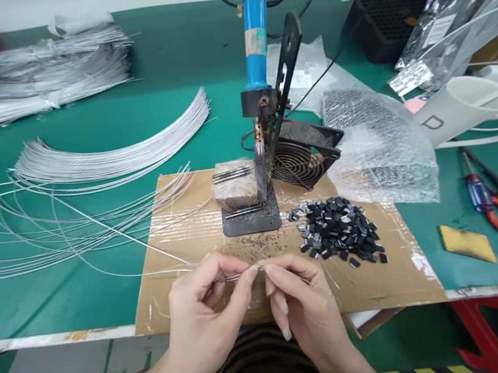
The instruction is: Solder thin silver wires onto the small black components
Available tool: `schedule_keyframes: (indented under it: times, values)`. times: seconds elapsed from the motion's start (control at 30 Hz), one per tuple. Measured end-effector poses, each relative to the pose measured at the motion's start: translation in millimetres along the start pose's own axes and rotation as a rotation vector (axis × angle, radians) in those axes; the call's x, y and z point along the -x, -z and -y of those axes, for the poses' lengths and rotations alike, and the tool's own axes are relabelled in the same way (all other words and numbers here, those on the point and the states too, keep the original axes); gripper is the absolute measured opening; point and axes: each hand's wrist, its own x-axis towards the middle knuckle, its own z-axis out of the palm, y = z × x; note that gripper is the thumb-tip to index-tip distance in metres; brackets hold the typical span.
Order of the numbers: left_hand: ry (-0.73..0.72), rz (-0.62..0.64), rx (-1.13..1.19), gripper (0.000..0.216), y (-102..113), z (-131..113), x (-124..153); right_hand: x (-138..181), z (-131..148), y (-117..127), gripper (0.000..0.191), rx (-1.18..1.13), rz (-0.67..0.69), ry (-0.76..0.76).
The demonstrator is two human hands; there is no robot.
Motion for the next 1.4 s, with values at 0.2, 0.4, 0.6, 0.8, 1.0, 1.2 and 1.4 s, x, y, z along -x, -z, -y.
schedule_keyframes:
  times: [0.2,0.4,0.6,0.8,1.0,1.2,1.4]
  values:
    - [0.026,-0.041,0.092,0.011,-6,-2,0,2,-3,-2,0.013,-0.017,-0.018,0.009]
    - [0.091,-0.044,0.189,0.012,-7,-8,-5,1,0,-3,0.015,0.007,0.008,0.016]
    - [0.103,-0.035,0.192,0.014,-2,-9,-8,0,2,-1,0.015,0.022,0.026,0.036]
    - [0.090,-0.041,0.191,0.013,-3,-10,-6,2,-2,3,0.012,0.111,0.015,0.078]
    - [0.084,-0.040,0.150,0.012,-4,-8,-5,4,0,1,0.012,0.134,-0.003,0.074]
    - [0.062,-0.009,0.112,0.013,-2,-6,-2,3,4,4,0.012,0.136,0.010,0.060]
    - [0.048,0.030,0.047,0.014,1,0,2,1,11,8,0.014,0.140,0.035,0.000]
